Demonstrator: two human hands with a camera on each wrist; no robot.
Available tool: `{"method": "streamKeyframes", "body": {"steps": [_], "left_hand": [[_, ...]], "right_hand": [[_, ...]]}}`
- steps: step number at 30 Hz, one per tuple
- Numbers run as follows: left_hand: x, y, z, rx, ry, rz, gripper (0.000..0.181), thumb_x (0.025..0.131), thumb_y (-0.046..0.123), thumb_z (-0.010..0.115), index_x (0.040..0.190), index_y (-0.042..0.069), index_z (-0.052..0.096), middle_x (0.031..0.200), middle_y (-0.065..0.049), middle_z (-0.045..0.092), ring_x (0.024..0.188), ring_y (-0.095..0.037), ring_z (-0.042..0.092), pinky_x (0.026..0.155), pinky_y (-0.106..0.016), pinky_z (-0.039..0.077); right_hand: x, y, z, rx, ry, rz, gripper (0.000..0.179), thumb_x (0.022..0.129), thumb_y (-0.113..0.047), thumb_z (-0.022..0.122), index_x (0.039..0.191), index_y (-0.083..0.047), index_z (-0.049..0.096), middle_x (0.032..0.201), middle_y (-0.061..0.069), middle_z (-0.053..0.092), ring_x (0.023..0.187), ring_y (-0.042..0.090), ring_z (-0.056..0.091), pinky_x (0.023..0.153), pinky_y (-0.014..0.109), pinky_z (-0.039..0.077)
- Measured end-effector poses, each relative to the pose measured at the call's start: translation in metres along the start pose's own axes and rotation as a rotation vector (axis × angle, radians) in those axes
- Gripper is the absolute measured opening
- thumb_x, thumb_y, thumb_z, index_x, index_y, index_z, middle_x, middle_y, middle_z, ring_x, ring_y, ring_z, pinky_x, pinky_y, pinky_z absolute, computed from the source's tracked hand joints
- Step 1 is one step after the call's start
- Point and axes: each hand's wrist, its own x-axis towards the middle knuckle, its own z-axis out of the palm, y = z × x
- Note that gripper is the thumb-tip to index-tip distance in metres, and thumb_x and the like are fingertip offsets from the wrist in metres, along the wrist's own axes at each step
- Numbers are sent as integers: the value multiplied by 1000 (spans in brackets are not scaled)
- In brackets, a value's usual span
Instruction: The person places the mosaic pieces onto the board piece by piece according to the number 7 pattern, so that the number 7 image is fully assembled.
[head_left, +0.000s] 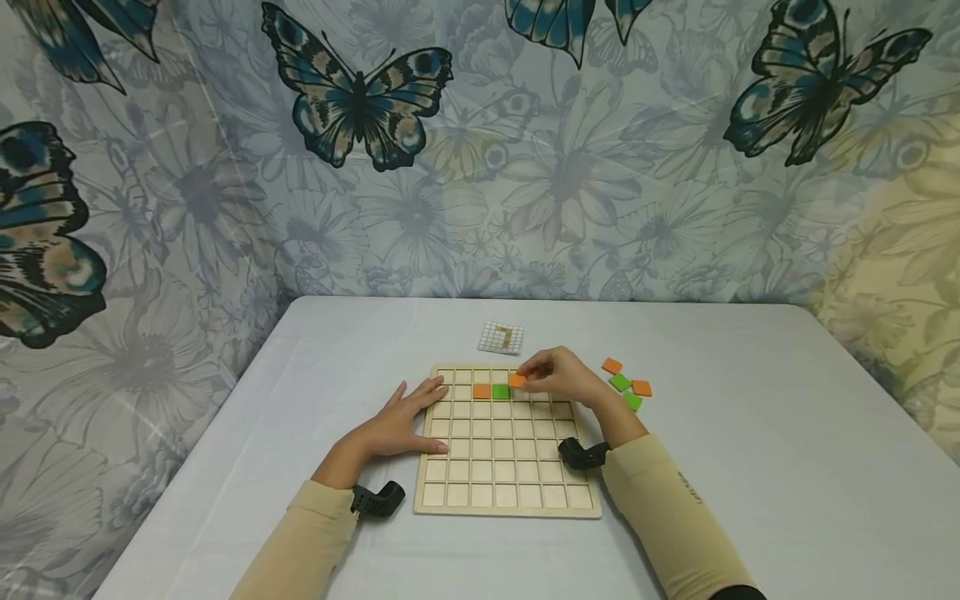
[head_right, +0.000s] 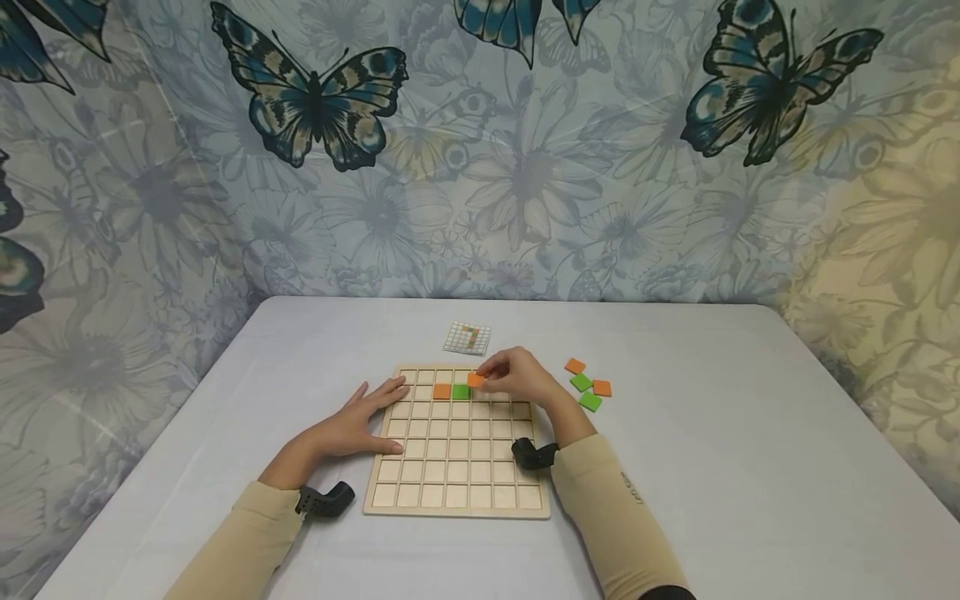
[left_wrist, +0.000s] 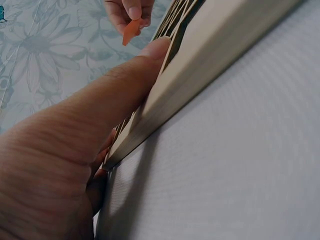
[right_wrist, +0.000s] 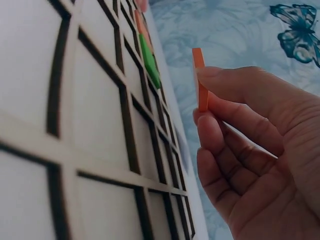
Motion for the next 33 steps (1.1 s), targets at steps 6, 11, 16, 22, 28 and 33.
{"method": "streamKeyframes", "body": {"steps": [6,11,16,22,28,33], "left_hand": [[0,1,0,2,-1,-2,94,73,47,75,147,10,29,157,-6,15,146,-27,7,117,-51,-9],[0,1,0,4,-1,-7,95,73,48,75,147,11,29,157,-5,15,146,-26,7,118,-50,-9],[0,0,0,3,0,-7,95,73,46,75,147,10,29,157,-5,15,146,-26,7,117,-50,-10],[0,0,0,6,1,-4,94,74,46,75,147,9,29,157,-6,15,146,-27,7,117,-50,-10],[0,1,0,5,1,-2,94,74,46,75,147,10,30,157,-6,15,146,-27,7,117,-50,-9],[0,0,0,4,7,-4,94,73,45,76,147,10,29,157,-6,15,146,-28,8,117,-51,-9]], "right_hand": [[0,8,4,14,-6,48,26,81,-8,72,103,4,68,92,14,67,77,12,61,69,25,55],[0,12,5,12,-1,40,27,80,-10,73,102,4,68,91,16,67,77,14,60,68,25,53],[0,11,6,-19,-13,30,25,80,-9,72,101,3,68,93,15,67,77,12,60,69,24,53],[-2,8,6,-36,-24,29,22,80,-5,71,100,3,68,94,15,66,79,14,60,73,27,55],[-2,7,7,-39,-21,40,22,79,-5,72,99,2,68,94,13,66,79,13,59,72,27,54],[-2,8,7,-48,-20,27,22,78,-4,73,99,2,68,94,13,66,79,13,58,72,27,54]]}}
